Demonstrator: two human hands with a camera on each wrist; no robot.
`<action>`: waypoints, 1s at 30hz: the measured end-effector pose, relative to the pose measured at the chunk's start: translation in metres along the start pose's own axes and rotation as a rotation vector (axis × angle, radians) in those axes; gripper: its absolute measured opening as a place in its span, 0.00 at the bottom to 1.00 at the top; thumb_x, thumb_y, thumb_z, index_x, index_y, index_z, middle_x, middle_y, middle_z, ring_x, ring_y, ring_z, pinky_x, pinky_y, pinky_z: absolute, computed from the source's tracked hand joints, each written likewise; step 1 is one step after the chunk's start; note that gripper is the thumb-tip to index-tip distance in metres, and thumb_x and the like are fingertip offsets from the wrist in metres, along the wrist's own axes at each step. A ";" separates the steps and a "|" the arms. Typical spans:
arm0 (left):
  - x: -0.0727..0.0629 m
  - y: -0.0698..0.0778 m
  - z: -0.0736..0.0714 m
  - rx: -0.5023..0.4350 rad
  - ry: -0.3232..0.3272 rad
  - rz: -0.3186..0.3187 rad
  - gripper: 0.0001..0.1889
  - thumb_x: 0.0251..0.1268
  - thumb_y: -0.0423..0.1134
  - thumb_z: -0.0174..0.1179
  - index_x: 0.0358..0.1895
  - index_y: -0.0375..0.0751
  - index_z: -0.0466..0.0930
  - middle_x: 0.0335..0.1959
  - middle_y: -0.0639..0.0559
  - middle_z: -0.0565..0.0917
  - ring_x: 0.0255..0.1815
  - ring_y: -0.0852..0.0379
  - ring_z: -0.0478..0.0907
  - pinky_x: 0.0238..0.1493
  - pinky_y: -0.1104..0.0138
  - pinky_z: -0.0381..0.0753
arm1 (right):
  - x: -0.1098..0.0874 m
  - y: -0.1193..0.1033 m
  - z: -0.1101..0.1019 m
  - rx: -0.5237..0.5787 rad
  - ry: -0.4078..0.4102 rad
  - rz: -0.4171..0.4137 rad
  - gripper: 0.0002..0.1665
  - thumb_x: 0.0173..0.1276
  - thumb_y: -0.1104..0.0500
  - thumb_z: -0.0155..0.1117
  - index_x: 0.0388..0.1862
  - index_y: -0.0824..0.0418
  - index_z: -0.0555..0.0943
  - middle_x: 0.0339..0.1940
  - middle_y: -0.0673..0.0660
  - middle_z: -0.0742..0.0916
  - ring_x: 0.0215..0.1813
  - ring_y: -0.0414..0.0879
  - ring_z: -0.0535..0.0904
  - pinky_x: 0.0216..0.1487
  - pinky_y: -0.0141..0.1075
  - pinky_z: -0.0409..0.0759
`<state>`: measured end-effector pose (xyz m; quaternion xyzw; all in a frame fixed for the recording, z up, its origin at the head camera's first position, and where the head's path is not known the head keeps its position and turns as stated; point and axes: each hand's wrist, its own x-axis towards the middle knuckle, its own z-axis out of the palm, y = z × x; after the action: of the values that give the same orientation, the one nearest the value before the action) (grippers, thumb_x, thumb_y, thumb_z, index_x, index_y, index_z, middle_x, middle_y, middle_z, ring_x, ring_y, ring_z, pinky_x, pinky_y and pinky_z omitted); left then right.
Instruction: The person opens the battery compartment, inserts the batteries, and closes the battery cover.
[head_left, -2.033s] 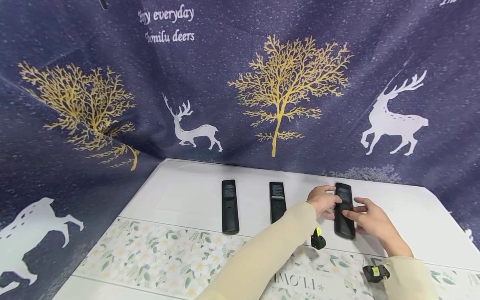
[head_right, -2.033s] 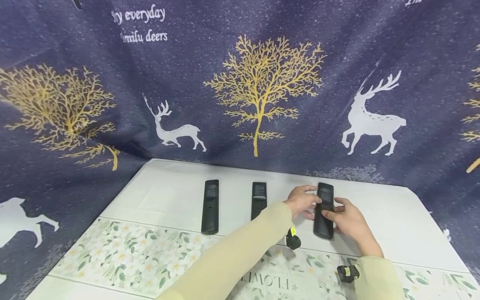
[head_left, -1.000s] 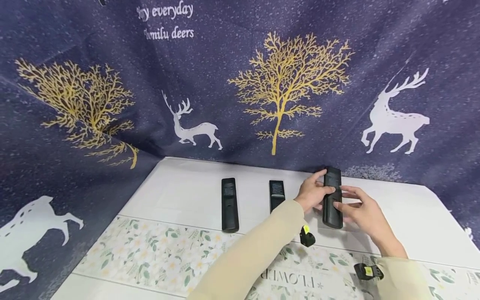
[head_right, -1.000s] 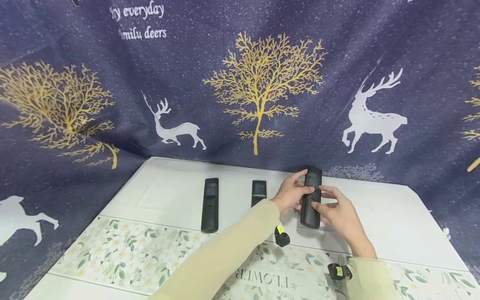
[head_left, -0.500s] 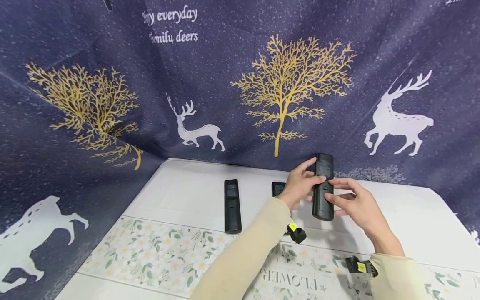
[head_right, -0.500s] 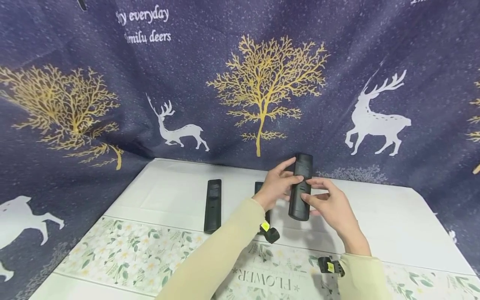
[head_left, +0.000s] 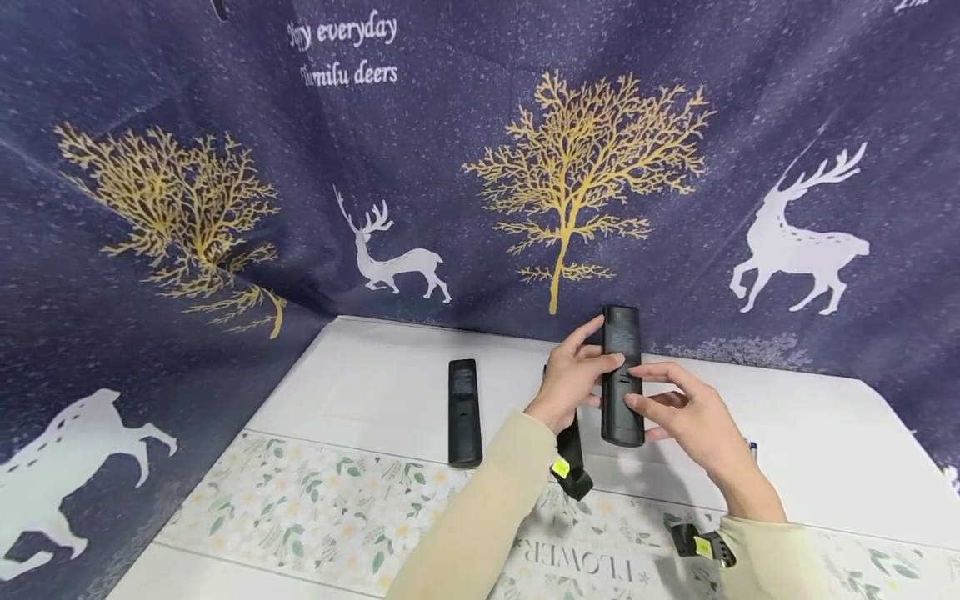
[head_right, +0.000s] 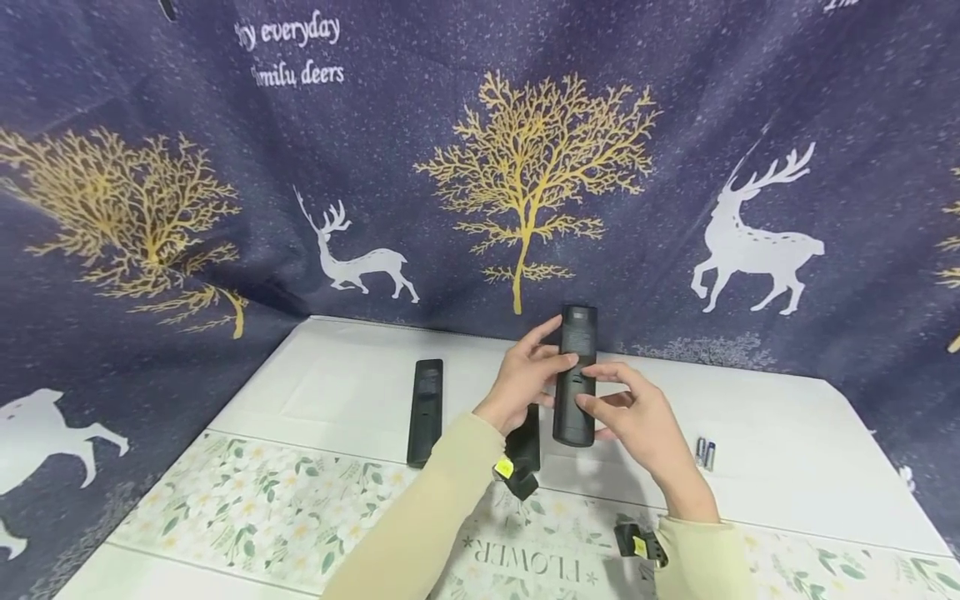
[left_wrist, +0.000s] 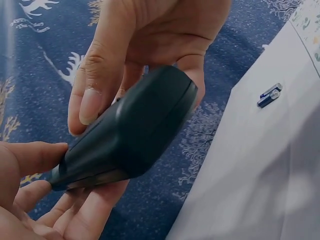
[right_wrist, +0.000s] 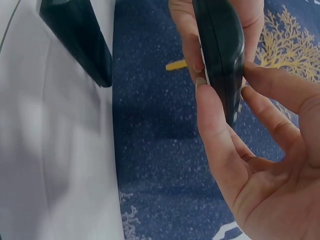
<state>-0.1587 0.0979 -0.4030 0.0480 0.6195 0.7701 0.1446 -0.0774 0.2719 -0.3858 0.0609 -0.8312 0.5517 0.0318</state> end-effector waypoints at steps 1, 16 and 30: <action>-0.001 0.000 -0.001 -0.001 0.001 0.003 0.32 0.71 0.37 0.72 0.72 0.74 0.77 0.49 0.57 0.87 0.41 0.49 0.88 0.32 0.53 0.88 | -0.001 0.000 0.001 -0.003 0.000 0.000 0.28 0.77 0.58 0.72 0.71 0.65 0.78 0.69 0.70 0.79 0.46 0.38 0.88 0.38 0.46 0.91; -0.013 -0.008 -0.022 -0.007 0.000 0.028 0.34 0.73 0.37 0.70 0.76 0.72 0.73 0.51 0.57 0.88 0.34 0.56 0.78 0.24 0.65 0.82 | 0.003 -0.003 0.015 -0.011 -0.087 0.005 0.25 0.76 0.61 0.72 0.69 0.64 0.80 0.67 0.71 0.80 0.52 0.58 0.89 0.39 0.45 0.90; -0.013 -0.002 -0.024 0.014 0.005 0.043 0.34 0.72 0.37 0.72 0.74 0.75 0.75 0.51 0.57 0.88 0.32 0.57 0.77 0.23 0.66 0.81 | 0.002 -0.012 0.019 -0.082 -0.078 -0.024 0.24 0.74 0.61 0.74 0.66 0.65 0.81 0.71 0.71 0.74 0.54 0.60 0.87 0.40 0.46 0.90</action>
<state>-0.1525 0.0719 -0.4094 0.0602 0.6239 0.7689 0.1261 -0.0777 0.2502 -0.3822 0.0912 -0.8528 0.5141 0.0084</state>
